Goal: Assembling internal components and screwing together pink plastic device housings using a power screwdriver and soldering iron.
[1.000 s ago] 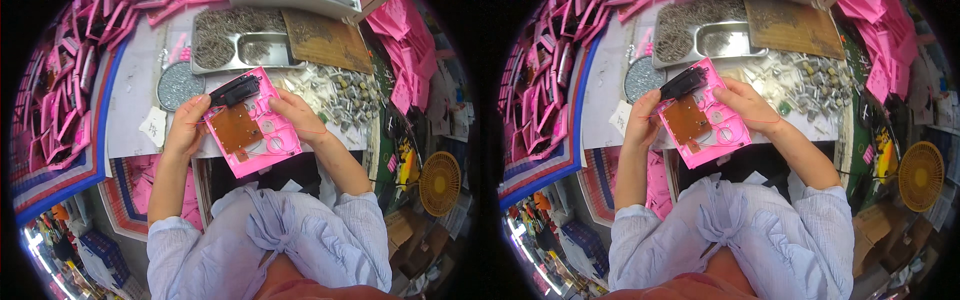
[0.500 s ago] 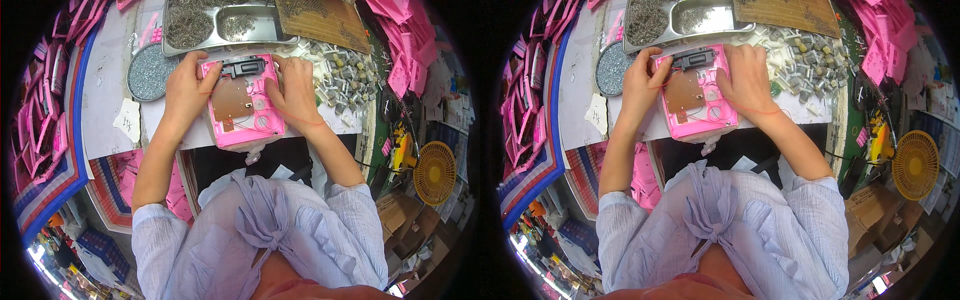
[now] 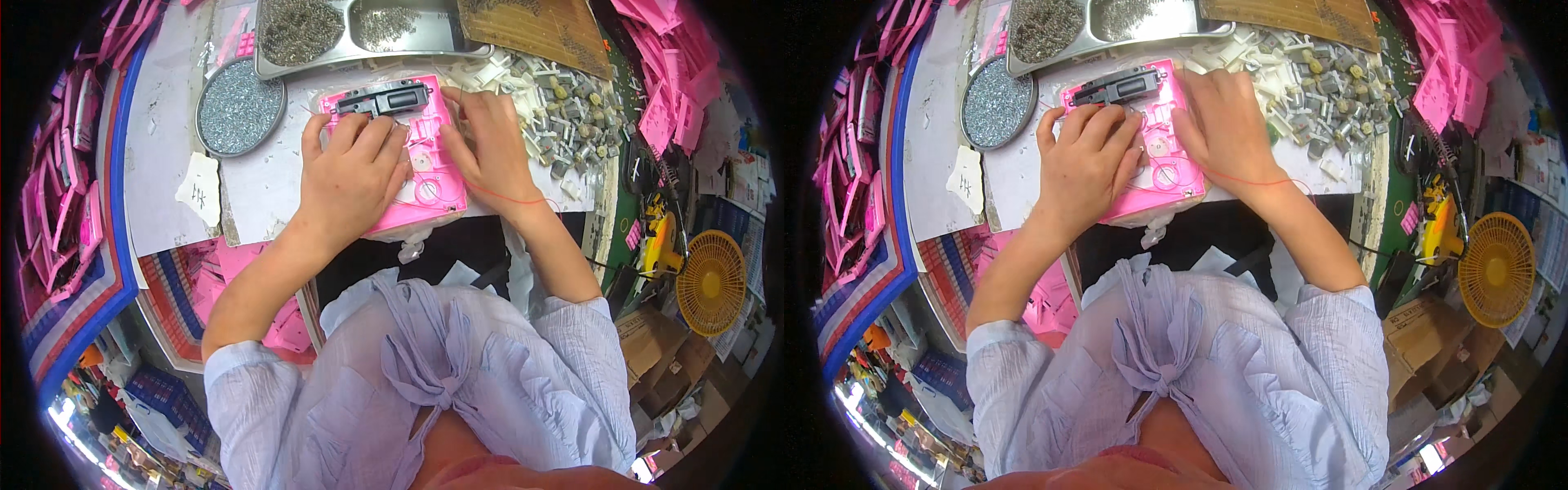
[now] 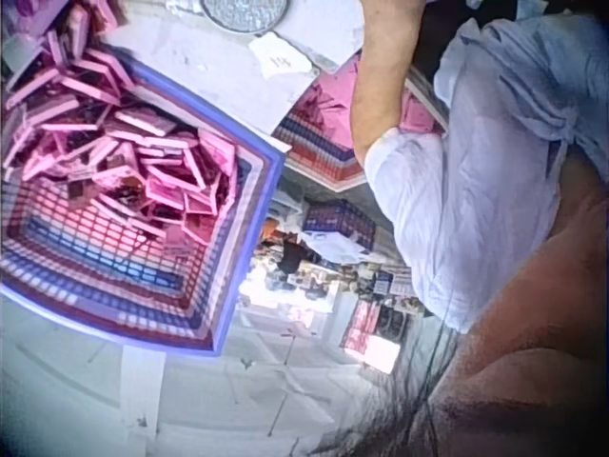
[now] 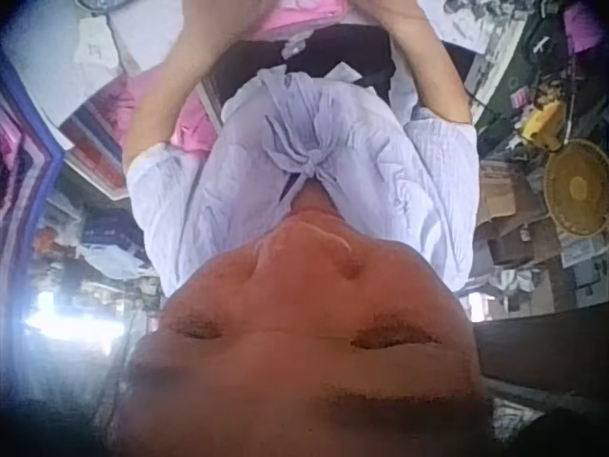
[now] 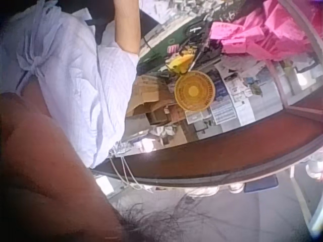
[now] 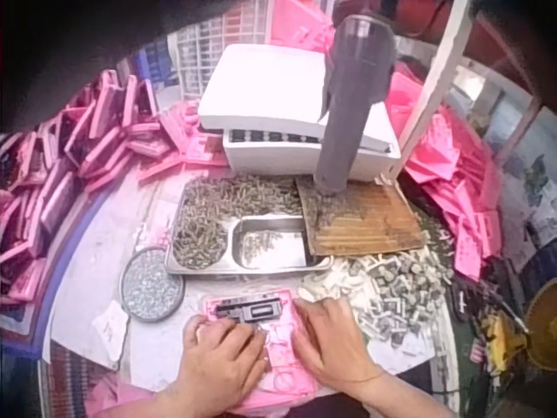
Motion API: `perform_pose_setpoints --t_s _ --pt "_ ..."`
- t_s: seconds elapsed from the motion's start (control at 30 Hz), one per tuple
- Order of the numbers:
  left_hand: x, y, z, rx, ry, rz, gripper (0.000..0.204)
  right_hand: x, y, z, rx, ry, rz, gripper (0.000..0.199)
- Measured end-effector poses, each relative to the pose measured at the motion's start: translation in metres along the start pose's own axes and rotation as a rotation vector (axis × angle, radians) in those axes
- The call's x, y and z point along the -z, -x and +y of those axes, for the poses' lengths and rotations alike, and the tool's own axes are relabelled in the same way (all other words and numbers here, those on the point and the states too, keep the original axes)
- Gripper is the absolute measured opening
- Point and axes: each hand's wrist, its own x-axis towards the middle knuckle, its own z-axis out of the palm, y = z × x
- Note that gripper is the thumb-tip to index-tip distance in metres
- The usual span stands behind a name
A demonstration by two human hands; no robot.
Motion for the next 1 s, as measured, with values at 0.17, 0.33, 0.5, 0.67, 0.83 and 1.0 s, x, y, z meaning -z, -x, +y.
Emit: perform_pose_setpoints --t_s 0.17,0.33,0.5,0.67,0.83,1.0 --pt "0.011 -0.01 -0.003 -0.07 -0.007 -0.189 0.042 0.042 0.041 -0.01 -0.002 -0.34 -0.247 0.032" --pt "0.023 0.005 0.01 -0.091 0.312 -0.198 0.059 0.045 0.083 -0.036 0.074 -0.542 -0.373 0.019" --pt "-0.004 0.027 0.032 -0.207 0.307 -0.116 0.047 0.05 0.069 -0.07 0.373 -0.984 -0.747 0.023" --pt "-0.007 0.05 0.031 -0.325 0.418 0.034 0.025 0.053 0.03 -0.034 0.16 -0.763 -0.392 0.029" --pt "0.01 0.089 0.015 -0.194 0.498 -0.068 0.018 0.004 0.037 -0.028 0.429 -0.2 -0.328 0.04" --pt "0.022 0.11 0.004 0.268 0.353 0.054 0.011 -0.021 0.035 -0.067 0.39 -0.124 -0.168 0.044"
